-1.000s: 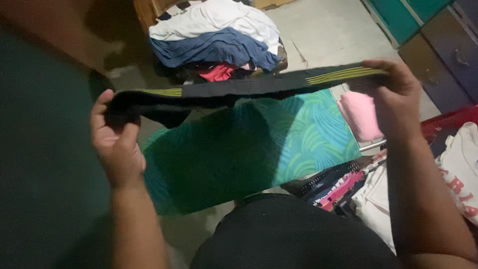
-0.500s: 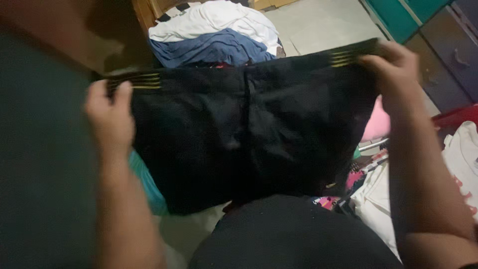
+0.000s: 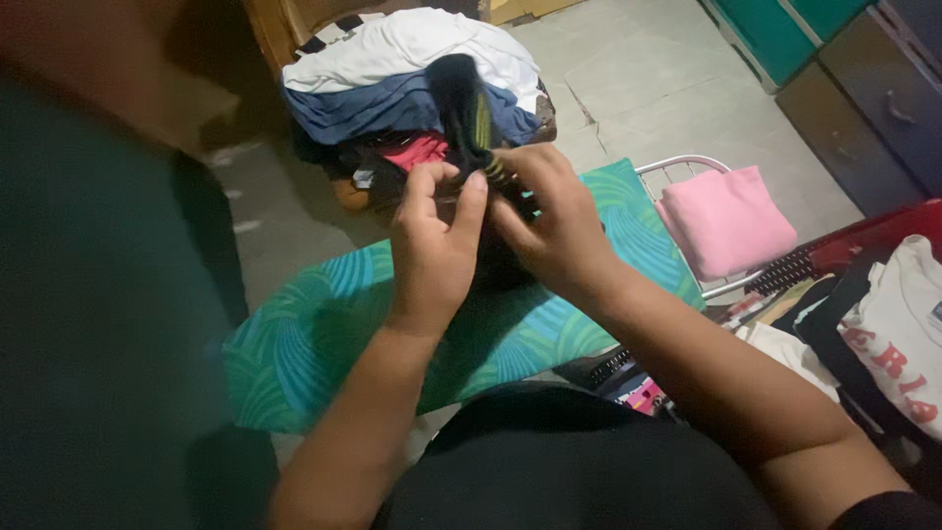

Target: The person takes various items of clothing from a pile and folds them on an ironing board, stacking the finished items on a nearby chair.

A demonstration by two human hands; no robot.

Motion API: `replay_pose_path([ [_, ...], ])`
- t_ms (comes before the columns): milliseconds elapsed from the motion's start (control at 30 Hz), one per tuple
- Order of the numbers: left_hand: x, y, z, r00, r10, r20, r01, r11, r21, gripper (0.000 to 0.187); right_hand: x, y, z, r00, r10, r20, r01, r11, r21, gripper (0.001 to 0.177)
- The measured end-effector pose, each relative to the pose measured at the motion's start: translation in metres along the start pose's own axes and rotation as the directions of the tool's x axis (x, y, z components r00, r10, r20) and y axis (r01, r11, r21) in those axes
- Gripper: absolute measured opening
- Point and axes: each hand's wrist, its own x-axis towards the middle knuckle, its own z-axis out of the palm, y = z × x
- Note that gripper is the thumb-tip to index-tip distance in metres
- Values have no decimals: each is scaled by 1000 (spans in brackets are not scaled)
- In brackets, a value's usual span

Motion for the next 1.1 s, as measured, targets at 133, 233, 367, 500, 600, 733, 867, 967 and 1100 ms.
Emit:
replay_pose_path([
  [133, 4, 0, -5, 997, -21, 76, 30, 993, -114, 32, -2, -2, -6, 993, -107, 54, 106, 994, 23, 41],
  [233, 17, -4, -4, 997, 79, -16, -77, 995, 65, 26, -4, 6, -3, 972, -232, -31, 231, 972, -35, 42],
  [367, 28, 2, -4, 995, 25, -95, -30, 998, -57, 28, -35, 21, 17, 964, -240, -112, 222, 963, -156, 53],
  [500, 22, 15, -1, 996, -53, -76, 7, 866, -500, 26, -73, 73, 41, 987, -129, -99, 106, 972, -212, 61],
  [600, 22, 23, -6, 990, -58, -129, -18, 851, -526, 27, -106, 119, 43, 986, -124, -108, 102, 977, -187, 72],
  [733, 24, 18, -38, 959, -15, -284, -81, 942, -326, 27, -138, 166, 29, 972, 236, 21, -224, 945, -237, 84],
  [867, 42, -24, -70, 909, -126, -398, 55, 981, -183, 34, -110, 200, -9, 992, 112, 62, -105, 989, -102, 41],
  [967, 74, -64, -94, 949, -222, -222, 67, 833, -549, 29, -58, 203, -48, 929, 330, 168, -309, 941, -139, 41],
  [1100, 88, -103, -107, 882, -386, -271, 193, 819, -540, 28, 2, 183, -58, 988, -81, 129, 127, 906, -403, 20],
])
